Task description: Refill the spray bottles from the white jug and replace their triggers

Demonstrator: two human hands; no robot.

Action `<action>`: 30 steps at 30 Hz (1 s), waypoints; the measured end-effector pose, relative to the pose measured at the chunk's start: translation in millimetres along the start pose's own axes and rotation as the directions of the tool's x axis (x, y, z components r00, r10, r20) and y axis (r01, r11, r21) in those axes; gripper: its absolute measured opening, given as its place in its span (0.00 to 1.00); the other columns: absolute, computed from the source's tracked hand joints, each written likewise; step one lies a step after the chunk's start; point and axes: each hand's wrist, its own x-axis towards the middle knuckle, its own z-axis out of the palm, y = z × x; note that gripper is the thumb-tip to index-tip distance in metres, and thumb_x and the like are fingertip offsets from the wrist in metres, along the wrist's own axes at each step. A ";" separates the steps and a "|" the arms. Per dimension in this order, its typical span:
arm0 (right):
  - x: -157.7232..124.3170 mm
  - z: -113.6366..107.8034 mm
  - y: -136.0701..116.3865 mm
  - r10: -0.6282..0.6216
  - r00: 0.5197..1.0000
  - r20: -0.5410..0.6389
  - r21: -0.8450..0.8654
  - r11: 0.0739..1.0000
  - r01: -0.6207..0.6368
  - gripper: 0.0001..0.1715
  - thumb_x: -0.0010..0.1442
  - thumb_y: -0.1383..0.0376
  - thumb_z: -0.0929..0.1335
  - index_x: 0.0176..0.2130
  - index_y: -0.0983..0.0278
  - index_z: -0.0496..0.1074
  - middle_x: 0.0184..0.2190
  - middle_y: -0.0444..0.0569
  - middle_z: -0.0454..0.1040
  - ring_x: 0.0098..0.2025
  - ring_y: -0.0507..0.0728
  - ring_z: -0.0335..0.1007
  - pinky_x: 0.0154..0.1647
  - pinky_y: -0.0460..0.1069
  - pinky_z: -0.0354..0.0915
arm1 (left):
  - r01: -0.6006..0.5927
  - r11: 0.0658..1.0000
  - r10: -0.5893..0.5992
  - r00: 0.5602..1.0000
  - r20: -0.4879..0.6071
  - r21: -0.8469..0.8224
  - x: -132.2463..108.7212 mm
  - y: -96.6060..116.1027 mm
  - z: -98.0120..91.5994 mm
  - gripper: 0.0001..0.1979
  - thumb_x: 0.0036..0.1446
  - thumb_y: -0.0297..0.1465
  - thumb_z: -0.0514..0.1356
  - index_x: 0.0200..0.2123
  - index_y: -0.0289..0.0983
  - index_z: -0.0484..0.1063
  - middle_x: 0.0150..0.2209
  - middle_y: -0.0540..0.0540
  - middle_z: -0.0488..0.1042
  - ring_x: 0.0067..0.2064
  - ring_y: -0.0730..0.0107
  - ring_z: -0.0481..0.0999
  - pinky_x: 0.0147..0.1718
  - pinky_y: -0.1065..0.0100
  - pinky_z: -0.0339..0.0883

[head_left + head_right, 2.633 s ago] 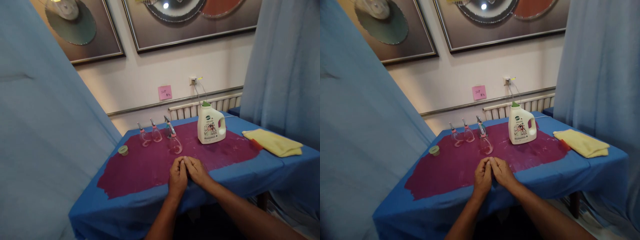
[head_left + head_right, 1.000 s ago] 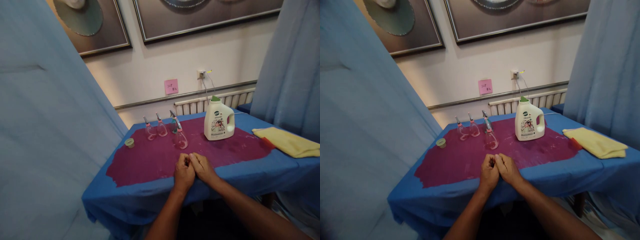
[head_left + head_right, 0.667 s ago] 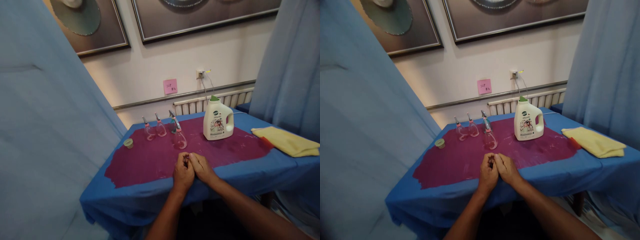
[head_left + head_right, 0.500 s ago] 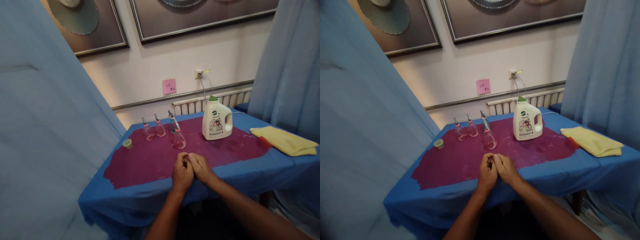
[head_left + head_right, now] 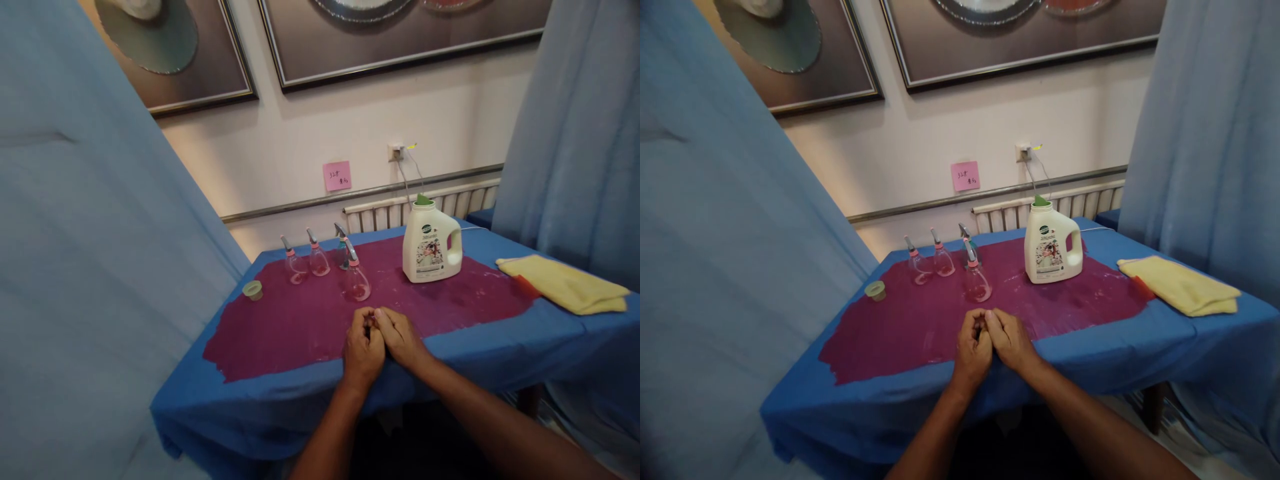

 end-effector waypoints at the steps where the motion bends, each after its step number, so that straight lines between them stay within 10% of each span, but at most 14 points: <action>1: 0.4 0.4 0.8 0.004 1.000 -0.005 -0.002 1.000 -0.004 0.34 0.79 0.40 0.61 0.32 0.59 0.71 0.27 0.46 0.76 0.31 0.57 0.68 0.35 0.51 0.62 | -0.004 1.000 0.004 1.000 0.004 -0.003 -0.1 0.3 -0.6 0.08 0.69 0.32 0.60 0.49 0.44 0.76 0.40 0.48 0.82 0.43 0.60 0.81 0.46 0.63 0.72; 16: 2.6 7.3 6.1 0.000 0.999 -0.032 0.002 1.000 0.000 0.36 0.79 0.37 0.61 0.32 0.58 0.72 0.27 0.46 0.76 0.31 0.57 0.68 0.34 0.51 0.63 | -0.010 1.000 0.010 1.000 0.005 -0.020 -0.4 1.9 -3.1 0.11 0.77 0.39 0.56 0.49 0.43 0.77 0.45 0.43 0.86 0.47 0.57 0.84 0.50 0.60 0.74; 30: 0.0 4.4 2.6 -0.004 1.000 -0.031 0.013 1.000 0.004 0.42 0.80 0.34 0.57 0.30 0.59 0.72 0.27 0.48 0.75 0.31 0.58 0.67 0.35 0.52 0.60 | 0.016 0.999 -0.014 0.999 -0.050 0.046 0.7 -2.6 3.2 0.18 0.72 0.45 0.63 0.32 0.43 0.67 0.29 0.53 0.71 0.33 0.66 0.72 0.36 0.66 0.64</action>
